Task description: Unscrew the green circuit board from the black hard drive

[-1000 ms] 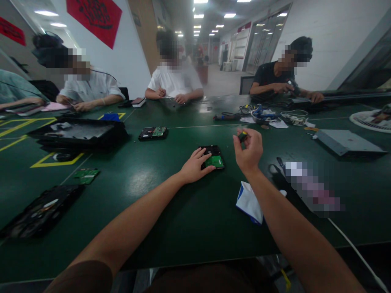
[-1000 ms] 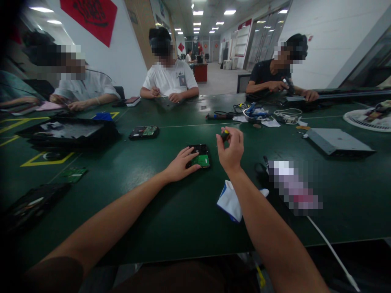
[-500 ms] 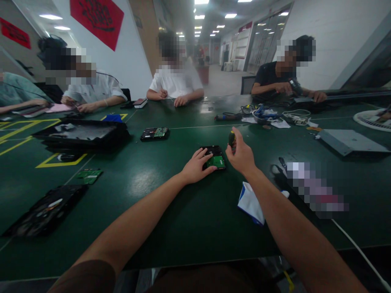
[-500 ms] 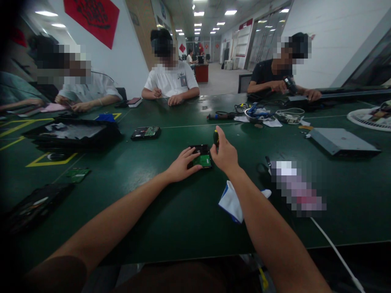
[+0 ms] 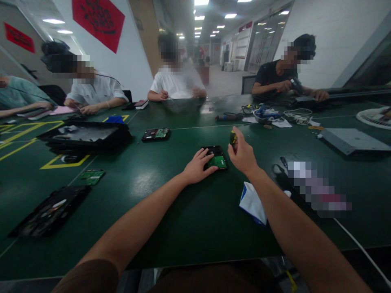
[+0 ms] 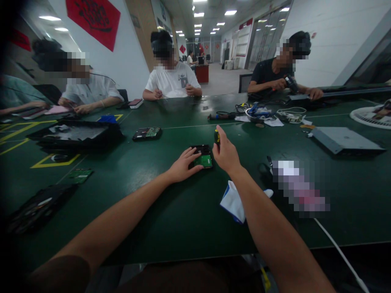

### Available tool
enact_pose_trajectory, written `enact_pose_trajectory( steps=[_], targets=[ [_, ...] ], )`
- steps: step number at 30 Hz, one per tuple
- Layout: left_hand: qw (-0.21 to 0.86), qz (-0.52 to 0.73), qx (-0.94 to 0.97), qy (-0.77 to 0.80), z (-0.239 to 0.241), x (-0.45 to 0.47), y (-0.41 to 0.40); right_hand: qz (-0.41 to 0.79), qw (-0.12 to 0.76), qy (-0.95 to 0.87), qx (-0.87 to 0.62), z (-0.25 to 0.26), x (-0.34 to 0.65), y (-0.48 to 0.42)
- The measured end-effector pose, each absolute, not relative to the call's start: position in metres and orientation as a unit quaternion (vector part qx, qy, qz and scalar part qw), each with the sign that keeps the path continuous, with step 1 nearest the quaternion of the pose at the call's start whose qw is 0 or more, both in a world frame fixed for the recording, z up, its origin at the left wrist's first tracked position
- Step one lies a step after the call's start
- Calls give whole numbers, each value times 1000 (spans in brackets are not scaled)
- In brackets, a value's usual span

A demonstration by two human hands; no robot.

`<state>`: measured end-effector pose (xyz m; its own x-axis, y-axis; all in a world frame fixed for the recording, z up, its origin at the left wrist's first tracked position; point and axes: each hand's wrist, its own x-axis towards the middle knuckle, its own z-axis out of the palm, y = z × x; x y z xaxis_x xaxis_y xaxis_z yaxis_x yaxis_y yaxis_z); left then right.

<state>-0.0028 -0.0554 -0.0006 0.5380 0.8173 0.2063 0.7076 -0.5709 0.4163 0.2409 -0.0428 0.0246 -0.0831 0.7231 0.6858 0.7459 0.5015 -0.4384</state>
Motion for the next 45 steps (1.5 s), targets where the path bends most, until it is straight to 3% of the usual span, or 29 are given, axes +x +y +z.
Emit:
enact_pose_trajectory(
  steps=[8,45],
  targets=[
    [138,192,868,436,-2,-3,-54,39,542,-708,-452,19,235,-44],
    [136,195,867,438,-4,-3,-54,57,529,-715,-454,18,230,-45]
  ],
)
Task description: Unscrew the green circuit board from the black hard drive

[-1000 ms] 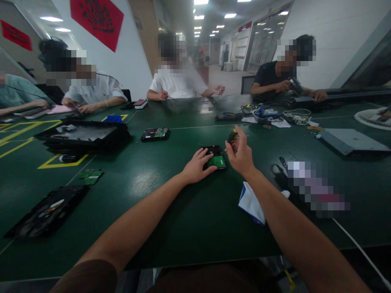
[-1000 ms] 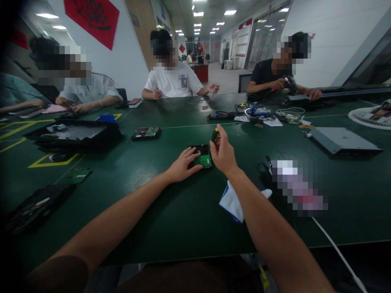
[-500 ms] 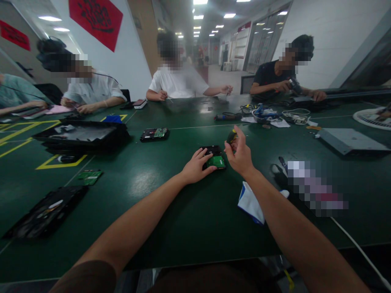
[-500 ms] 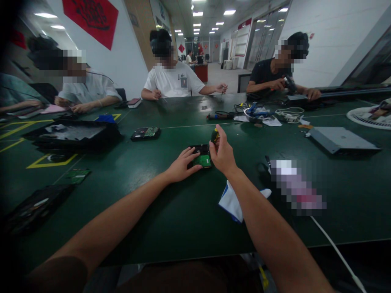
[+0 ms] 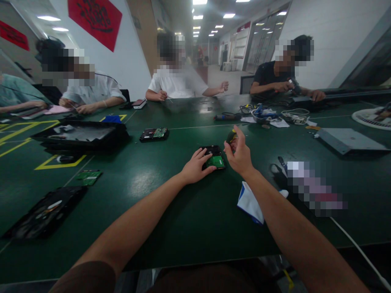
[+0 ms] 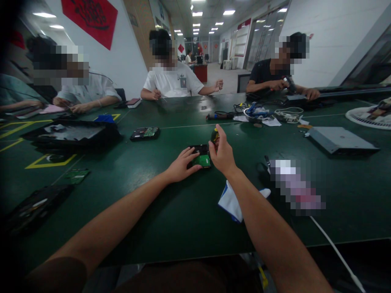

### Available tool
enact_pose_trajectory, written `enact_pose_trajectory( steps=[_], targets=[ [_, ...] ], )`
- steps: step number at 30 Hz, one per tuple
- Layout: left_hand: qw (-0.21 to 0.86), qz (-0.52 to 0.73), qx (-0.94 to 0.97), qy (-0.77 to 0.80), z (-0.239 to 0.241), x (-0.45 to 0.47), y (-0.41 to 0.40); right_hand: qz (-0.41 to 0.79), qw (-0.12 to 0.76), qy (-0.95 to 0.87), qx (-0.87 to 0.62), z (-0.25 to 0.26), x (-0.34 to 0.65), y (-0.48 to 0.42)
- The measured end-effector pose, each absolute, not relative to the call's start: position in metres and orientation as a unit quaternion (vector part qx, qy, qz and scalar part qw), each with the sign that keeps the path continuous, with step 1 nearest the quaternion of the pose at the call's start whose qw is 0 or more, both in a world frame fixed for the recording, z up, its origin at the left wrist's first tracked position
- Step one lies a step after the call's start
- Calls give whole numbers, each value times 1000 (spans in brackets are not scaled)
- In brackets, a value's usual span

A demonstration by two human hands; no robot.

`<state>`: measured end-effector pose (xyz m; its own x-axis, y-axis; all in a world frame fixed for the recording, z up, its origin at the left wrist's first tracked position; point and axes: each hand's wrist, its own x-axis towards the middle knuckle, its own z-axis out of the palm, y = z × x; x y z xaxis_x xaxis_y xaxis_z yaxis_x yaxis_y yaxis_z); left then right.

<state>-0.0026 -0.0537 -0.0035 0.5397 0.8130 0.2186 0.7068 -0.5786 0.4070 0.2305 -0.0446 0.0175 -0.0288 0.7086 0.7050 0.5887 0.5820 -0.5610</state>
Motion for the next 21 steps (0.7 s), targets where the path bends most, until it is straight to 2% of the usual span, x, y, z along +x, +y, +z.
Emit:
enact_pose_trajectory(
  steps=[21],
  targets=[
    [136,192,867,439,-2,-2,-55,43,539,-710,-451,18,230,-45]
  ],
)
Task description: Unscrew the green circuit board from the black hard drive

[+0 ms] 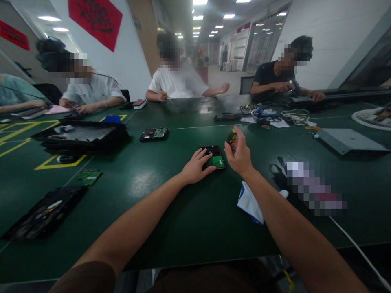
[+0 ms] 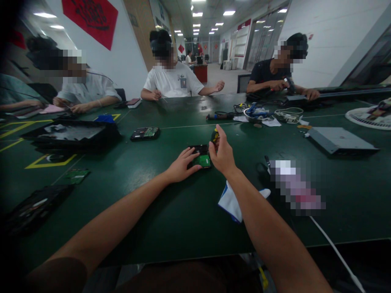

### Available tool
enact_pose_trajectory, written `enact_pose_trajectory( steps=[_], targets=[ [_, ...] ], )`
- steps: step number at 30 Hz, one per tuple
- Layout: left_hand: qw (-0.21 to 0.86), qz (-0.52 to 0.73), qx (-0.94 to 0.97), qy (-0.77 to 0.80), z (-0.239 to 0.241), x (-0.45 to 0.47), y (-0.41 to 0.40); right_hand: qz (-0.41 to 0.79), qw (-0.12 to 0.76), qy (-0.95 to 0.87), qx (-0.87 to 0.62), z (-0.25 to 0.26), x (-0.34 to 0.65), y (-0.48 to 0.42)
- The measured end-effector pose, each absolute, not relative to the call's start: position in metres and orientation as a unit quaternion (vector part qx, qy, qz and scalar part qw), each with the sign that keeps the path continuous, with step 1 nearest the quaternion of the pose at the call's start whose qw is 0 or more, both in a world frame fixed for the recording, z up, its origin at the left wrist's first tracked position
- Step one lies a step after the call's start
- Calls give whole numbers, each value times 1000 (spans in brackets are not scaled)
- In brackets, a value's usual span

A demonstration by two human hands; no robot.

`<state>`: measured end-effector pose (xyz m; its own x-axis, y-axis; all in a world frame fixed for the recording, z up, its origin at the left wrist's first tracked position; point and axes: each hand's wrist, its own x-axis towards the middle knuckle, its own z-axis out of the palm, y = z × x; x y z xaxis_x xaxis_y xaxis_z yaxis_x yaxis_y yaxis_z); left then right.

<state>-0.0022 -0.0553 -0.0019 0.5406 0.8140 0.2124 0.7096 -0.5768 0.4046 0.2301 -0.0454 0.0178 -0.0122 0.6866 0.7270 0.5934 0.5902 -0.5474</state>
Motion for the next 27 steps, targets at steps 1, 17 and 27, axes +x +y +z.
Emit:
enact_pose_trajectory(
  steps=[1,17,27],
  targets=[
    [136,191,867,439,-2,-2,-55,43,539,-710,-451,18,230,-45],
    [134,190,867,441,-1,-2,-56,35,537,-712,-451,19,230,-47],
    [137,198,867,436,-3,-2,-55,3,520,-723,-455,20,230,-46]
  ],
)
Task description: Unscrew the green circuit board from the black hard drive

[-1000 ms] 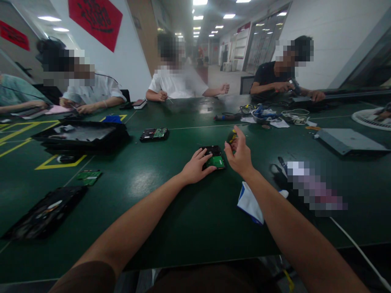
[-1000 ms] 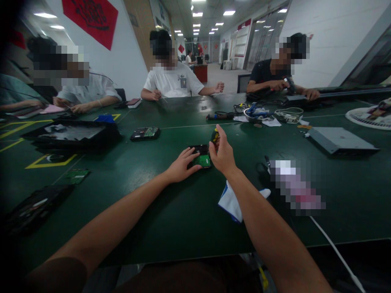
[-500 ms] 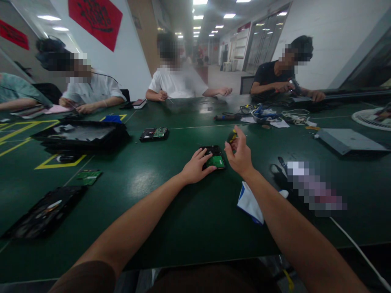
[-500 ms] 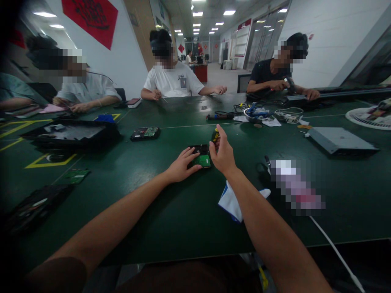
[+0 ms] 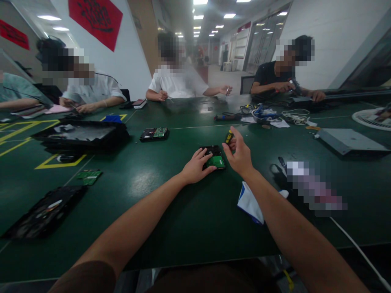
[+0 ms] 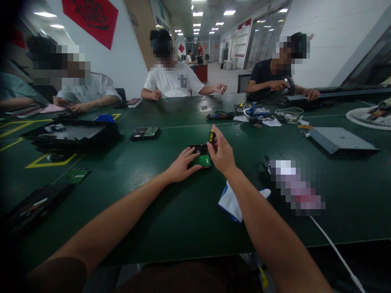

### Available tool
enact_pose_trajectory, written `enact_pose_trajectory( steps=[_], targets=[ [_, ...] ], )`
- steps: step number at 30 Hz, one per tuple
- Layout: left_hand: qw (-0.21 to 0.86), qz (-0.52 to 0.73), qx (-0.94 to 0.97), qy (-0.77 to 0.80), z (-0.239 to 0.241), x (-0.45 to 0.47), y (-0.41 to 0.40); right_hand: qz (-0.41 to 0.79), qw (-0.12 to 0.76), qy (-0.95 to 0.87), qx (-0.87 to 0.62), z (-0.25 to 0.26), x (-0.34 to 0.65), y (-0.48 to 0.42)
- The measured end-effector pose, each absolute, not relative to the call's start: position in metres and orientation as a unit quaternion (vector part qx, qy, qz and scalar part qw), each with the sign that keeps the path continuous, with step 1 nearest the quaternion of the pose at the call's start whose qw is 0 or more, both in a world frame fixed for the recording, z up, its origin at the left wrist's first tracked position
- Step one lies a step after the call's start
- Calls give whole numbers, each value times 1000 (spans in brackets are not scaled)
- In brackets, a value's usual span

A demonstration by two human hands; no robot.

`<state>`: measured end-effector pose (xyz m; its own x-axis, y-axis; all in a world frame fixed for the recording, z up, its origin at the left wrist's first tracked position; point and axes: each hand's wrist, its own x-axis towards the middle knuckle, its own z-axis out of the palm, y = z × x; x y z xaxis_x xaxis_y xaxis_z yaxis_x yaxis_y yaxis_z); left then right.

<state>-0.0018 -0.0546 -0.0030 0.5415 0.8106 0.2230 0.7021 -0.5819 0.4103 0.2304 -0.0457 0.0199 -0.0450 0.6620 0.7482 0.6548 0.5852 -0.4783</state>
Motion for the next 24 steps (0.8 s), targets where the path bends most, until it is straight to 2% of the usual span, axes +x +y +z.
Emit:
enact_pose_trajectory(
  steps=[7,24],
  targets=[
    [135,191,868,437,-3,-2,-54,10,548,-715,-434,20,230,-45],
    [152,184,862,447,-5,1,-49,-45,551,-709,-439,17,230,-42]
  ],
)
